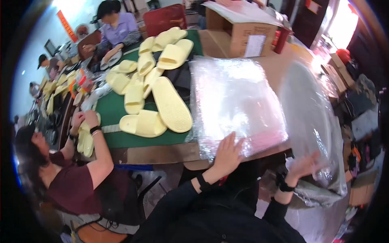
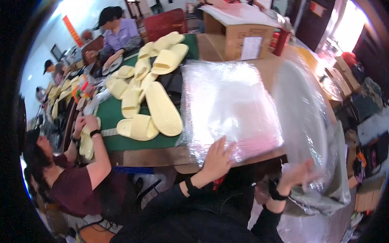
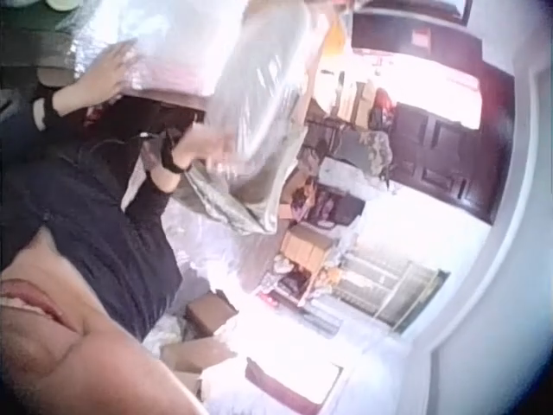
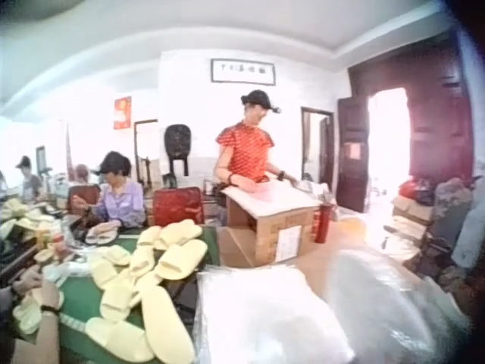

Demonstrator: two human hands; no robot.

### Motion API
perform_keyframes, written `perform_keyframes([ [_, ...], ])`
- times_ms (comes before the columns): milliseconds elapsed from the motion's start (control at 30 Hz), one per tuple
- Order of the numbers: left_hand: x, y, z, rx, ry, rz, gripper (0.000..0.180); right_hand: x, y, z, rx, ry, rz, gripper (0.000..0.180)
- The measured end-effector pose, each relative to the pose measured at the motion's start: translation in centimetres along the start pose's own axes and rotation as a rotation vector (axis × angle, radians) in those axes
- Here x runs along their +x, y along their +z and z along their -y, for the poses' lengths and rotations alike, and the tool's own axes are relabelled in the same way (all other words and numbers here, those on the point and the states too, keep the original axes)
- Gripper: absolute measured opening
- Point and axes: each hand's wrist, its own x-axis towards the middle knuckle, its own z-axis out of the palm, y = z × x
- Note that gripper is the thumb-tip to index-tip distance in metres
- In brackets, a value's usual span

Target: Packing yellow and black slippers into plastic bags and a large sack in a manufacturing facility.

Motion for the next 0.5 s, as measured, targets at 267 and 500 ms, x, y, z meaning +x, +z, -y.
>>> perform_keyframes([
  [267,-3.0,-7.5,-1.7,-0.248,0.209,0.0,0.064,4.1,-10.2,-1.4,-1.42,-0.971,0.232,0.039],
  [500,-8.4,-17.5,5.9,0.393,-0.307,-0.453,0.065,7.0,-11.6,-6.3,-0.833,-0.714,0.042,0.04],
])
